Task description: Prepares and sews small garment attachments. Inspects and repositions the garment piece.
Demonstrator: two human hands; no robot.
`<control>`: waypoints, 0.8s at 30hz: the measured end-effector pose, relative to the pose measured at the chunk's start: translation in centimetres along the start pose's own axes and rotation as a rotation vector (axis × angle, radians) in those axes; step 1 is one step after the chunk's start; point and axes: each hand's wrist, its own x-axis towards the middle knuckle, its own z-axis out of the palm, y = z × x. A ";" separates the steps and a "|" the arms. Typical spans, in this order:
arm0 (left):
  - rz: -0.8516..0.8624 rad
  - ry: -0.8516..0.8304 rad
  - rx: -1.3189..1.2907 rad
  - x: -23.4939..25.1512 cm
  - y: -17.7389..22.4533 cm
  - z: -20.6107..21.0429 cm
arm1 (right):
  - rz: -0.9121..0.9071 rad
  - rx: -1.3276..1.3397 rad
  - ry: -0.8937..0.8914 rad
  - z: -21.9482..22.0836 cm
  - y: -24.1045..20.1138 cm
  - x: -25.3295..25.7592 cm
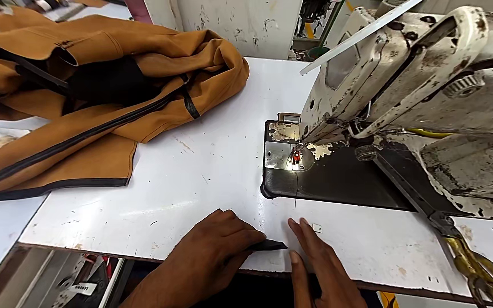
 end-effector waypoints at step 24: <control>-0.017 0.036 -0.032 0.1 0.1 0.4 | -0.012 -0.117 -0.161 1.7 -1.8 -0.9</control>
